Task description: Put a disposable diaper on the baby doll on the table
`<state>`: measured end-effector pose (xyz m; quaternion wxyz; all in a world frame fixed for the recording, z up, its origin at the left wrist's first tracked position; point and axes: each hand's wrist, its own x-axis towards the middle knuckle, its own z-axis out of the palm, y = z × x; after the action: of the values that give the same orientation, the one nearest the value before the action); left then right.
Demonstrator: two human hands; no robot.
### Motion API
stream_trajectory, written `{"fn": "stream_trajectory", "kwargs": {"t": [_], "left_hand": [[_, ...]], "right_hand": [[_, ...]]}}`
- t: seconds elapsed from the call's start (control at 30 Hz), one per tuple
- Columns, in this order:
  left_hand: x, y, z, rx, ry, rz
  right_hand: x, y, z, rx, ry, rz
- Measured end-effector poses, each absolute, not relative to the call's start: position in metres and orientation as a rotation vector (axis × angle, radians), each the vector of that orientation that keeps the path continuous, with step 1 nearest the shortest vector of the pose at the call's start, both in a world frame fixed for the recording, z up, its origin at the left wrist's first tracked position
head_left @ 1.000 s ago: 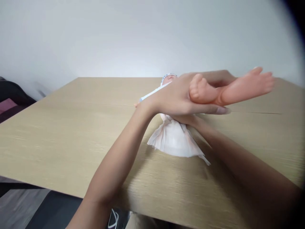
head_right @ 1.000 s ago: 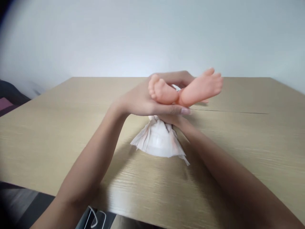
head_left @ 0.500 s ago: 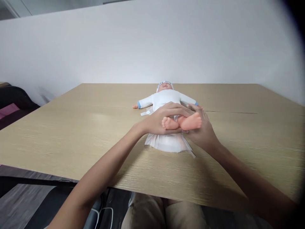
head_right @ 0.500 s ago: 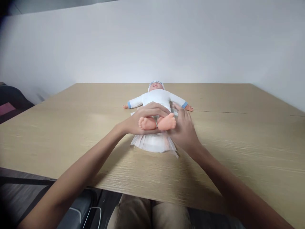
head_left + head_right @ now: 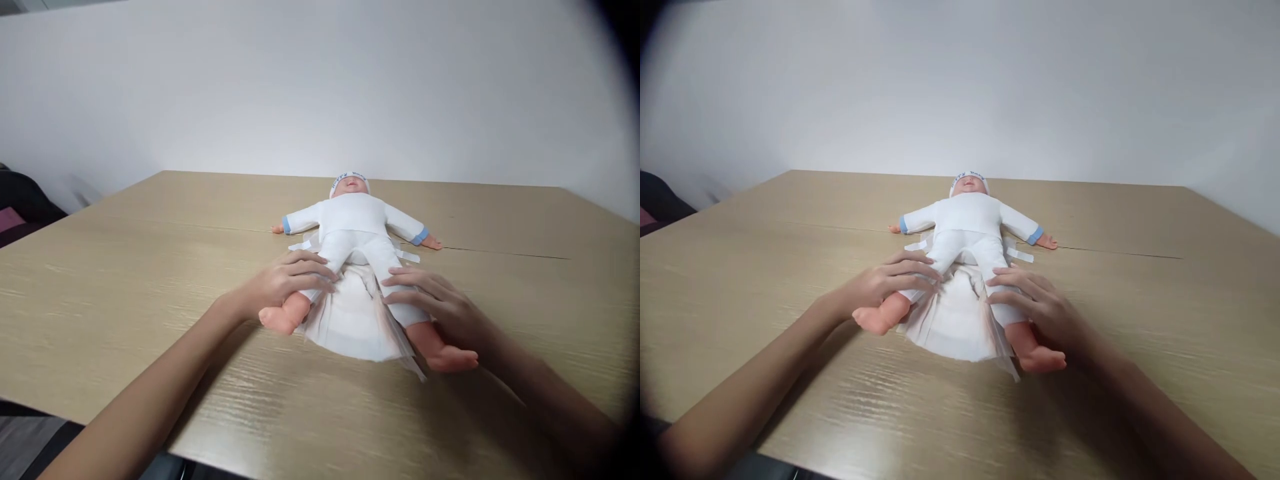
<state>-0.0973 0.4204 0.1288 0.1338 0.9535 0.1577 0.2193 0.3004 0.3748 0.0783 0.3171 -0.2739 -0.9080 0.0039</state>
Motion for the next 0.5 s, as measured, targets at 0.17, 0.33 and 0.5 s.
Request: {"fn": "stream_trajectory", "kwargs": {"t": [0.17,0.33,0.5], "left_hand": [[-0.096,0.415,0.142,2.837,0.486,0.549],[-0.098,0.409,0.142,2.912,0.538,0.407],[-0.095,0.403,0.141,2.865,0.600,0.364]], "right_hand": [[0.300,0.371,0.084,-0.751,-2.471,-0.041],[0.303,0.367,0.085,-0.804,-2.528,0.022],[0.302,0.363,0.089,-0.816,-2.504,0.060]]}}
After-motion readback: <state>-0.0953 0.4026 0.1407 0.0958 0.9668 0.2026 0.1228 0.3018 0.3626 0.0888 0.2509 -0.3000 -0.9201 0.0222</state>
